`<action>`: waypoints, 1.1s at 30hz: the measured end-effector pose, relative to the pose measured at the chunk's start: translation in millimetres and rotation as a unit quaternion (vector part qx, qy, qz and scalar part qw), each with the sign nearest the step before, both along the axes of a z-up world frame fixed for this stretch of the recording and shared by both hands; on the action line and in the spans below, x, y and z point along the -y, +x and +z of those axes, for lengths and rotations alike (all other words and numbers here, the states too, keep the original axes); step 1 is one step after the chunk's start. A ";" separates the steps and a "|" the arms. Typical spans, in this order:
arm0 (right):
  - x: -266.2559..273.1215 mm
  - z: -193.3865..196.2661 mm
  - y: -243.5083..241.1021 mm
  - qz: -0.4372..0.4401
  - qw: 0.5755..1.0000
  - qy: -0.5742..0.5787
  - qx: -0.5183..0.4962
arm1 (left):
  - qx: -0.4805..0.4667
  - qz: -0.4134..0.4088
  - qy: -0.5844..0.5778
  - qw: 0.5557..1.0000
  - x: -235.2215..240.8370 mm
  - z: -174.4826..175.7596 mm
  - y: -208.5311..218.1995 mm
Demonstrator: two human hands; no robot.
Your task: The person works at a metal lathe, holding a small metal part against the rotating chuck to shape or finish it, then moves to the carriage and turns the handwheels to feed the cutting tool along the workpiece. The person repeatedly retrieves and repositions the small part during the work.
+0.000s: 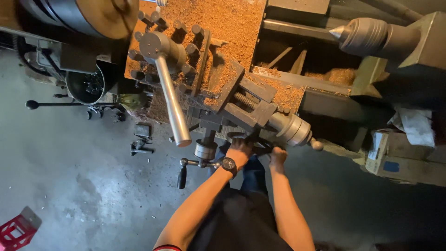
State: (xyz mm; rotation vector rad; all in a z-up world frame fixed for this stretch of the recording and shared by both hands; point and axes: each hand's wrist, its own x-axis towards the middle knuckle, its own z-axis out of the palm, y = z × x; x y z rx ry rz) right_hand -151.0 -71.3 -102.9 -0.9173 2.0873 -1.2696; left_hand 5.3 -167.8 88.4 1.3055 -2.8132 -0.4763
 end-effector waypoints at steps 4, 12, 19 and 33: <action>16.9 46.4 19.8 -0.224 0.890 0.174 0.357 | 0.065 -0.036 -0.064 0.995 -15.7 -16.2 -3.9; 14.3 33.9 35.8 -0.234 0.866 0.144 0.417 | -0.004 0.002 -0.093 0.996 -24.9 -18.1 -17.6; 18.4 55.7 16.1 -0.181 0.816 0.084 0.543 | -0.025 -0.042 0.094 0.994 10.9 17.8 6.0; -33.8 -39.8 -9.0 0.206 0.951 -0.088 0.216 | -0.079 -0.013 0.095 0.992 16.1 20.4 9.8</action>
